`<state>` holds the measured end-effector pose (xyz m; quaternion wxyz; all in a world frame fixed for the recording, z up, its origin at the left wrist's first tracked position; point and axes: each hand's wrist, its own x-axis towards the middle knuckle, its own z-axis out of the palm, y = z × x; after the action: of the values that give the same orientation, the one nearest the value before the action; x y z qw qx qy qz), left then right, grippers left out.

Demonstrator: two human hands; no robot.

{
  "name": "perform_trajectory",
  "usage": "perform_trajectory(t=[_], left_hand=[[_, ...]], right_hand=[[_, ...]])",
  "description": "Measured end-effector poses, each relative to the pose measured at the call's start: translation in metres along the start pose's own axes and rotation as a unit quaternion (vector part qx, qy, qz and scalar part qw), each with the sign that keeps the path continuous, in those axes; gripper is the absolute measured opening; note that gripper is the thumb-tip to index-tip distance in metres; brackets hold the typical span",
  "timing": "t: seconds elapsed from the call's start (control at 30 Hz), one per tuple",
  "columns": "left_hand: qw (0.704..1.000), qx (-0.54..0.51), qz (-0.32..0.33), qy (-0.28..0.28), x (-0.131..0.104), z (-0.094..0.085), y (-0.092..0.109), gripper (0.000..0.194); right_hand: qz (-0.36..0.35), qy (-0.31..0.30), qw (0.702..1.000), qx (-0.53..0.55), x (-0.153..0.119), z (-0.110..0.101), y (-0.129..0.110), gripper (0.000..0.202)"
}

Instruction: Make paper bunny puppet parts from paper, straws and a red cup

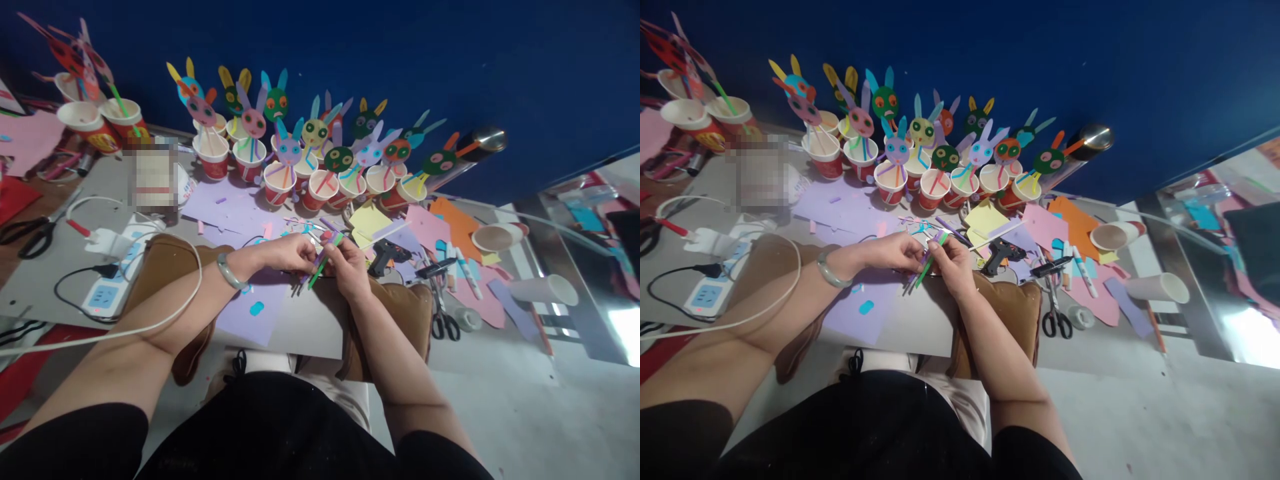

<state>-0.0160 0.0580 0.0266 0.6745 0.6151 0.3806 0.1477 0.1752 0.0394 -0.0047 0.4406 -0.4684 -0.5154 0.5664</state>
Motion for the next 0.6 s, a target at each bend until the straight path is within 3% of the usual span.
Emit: perform_trajectory(t=[0.4, 0.5, 0.6], left_hand=[[0.999, -0.025, -0.025, -0.004, 0.0022, 0.0031, -0.0035, 0.029], [0.998, -0.038, -0.031, 0.047, 0.0041, 0.0029, -0.0012, 0.027], [0.988, -0.021, 0.017, 0.153, 0.0065, -0.0034, -0.0010, 0.024]], right_hand=[[-0.021, 0.058, 0.998, 0.031, 0.0035, -0.0008, 0.0030, 0.056], [0.004, 0.062, 0.995, 0.079, 0.0050, -0.0006, -0.0006, 0.051], [0.034, 0.040, 0.988, 0.144, 0.0058, -0.0047, -0.0058, 0.044]])
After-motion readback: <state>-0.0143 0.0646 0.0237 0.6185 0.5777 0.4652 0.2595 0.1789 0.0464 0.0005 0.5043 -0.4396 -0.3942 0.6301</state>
